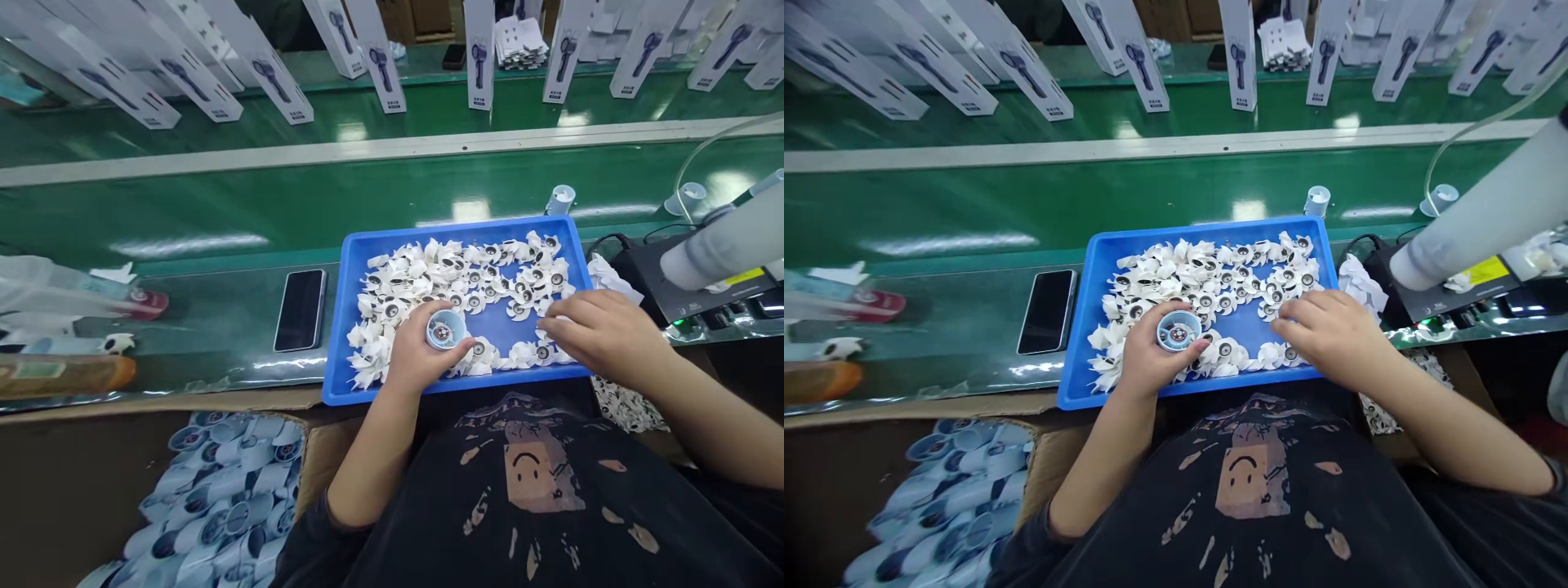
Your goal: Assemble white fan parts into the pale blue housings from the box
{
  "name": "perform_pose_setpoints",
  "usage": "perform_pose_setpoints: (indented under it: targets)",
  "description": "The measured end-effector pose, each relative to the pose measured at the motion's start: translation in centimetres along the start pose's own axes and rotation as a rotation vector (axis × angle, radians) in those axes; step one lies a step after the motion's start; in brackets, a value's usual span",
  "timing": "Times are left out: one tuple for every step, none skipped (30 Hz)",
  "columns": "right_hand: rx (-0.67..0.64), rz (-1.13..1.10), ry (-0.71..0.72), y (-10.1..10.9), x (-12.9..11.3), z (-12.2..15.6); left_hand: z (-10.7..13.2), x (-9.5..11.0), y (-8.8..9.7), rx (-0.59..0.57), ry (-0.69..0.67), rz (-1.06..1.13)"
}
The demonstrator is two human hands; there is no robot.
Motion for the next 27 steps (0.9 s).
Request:
perform_pose_setpoints:
  targets:
    - [-0.087,0.095,0.006,-1.1,0.4,-0.8,0.0,0.1,0.0,0.003,-0.009,-0.003]
    - [-0.169,0.171,0.007,-2.2,0.9,-1.6,0.0,0.1,-0.1,0.010,-0.014,-0.001]
    - [-0.236,0.228,0.003,-3.1,1.3,-2.2,0.0,0.1,-0.1,0.014,-0.015,0.006]
    - [-0.287,0.266,0.000,-3.9,1.7,-2.6,0.0,0.1,-0.2,0.011,-0.014,0.015]
    - [-0.320,0.291,-0.001,-4.5,2.0,-2.9,0.0,0.1,-0.3,0.003,-0.010,0.024]
    - [-0.342,0.303,-0.002,-5.0,2.1,-3.0,0.0,0.2,-0.3,-0.008,-0.004,0.031]
    - [-0.359,0.309,-0.002,-5.2,2.2,-3.0,0.0,0.2,-0.4,-0.018,0.003,0.036]
    - [-0.372,0.303,-0.001,-5.4,2.3,-3.1,-0.1,0.3,-0.4,-0.023,0.010,0.037]
    - [-0.381,0.287,0.000,-5.5,2.3,-3.1,-0.1,0.4,-0.4,-0.023,0.017,0.037]
    - [-0.385,0.260,-0.001,-5.5,2.3,-3.1,-0.2,0.4,-0.4,-0.023,0.024,0.037]
    - [-0.386,0.224,-0.006,-5.5,2.3,-3.2,-0.2,0.4,-0.5,-0.026,0.031,0.040]
    - [-0.382,0.179,-0.014,-5.5,2.4,-3.4,-0.2,0.4,-0.5,-0.027,0.036,0.046]
    - [-0.374,0.124,-0.026,-5.4,2.5,-3.6,-0.2,0.3,-0.5,-0.022,0.044,0.057]
    - [-0.361,0.061,-0.040,-5.2,2.5,-3.7,-0.1,0.2,-0.5,-0.008,0.057,0.073]
    - [-0.343,-0.013,-0.057,-5.0,2.5,-3.9,0.1,0.1,-0.4,0.014,0.073,0.097]
    - [-0.321,-0.098,-0.072,-4.7,2.5,-4.0,0.3,0.0,-0.4,0.040,0.091,0.131]
    - [-0.297,-0.196,-0.087,-4.3,2.3,-4.0,0.5,-0.1,-0.3,0.061,0.109,0.175]
    - [-0.275,-0.306,-0.101,-4.0,2.0,-3.9,0.7,-0.1,-0.3,0.071,0.122,0.225]
    - [-0.254,-0.427,-0.112,-3.6,1.7,-3.8,1.0,0.1,-0.4,0.060,0.130,0.274]
    - [-0.237,-0.556,-0.124,-3.4,1.3,-3.6,1.1,0.5,-0.5,0.030,0.127,0.310]
    - [-0.224,-0.685,-0.135,-3.3,0.8,-3.3,1.3,1.0,-0.7,-0.014,0.115,0.328]
    - [-0.214,-0.809,-0.147,-3.3,0.3,-3.1,1.3,1.7,-0.8,-0.067,0.094,0.323]
    - [-0.206,-0.921,-0.161,-3.4,-0.1,-2.9,1.3,2.4,-1.0,-0.123,0.064,0.300]
    - [-0.200,-1.020,-0.176,-3.6,-0.5,-2.8,1.2,3.1,-1.1,-0.174,0.026,0.265]
    - [-0.196,-1.105,-0.190,-3.9,-0.8,-2.7,1.1,3.8,-1.2,-0.212,-0.016,0.223]
    - [-0.192,-1.176,-0.205,-4.2,-1.0,-2.7,0.9,4.4,-1.2,-0.239,-0.058,0.180]
    - [-0.187,-1.235,-0.218,-4.4,-1.1,-2.7,0.7,4.9,-1.3,-0.255,-0.095,0.137]
Point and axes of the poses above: each hand's wrist, its own z-axis away from the middle knuckle, its own y-axis out of the back of the hand, x = y × z, the point moved 4 cm from there along -z, towards the middle knuckle, and after that the axes turned 7 degrees about -y, right-handed, at the moved point
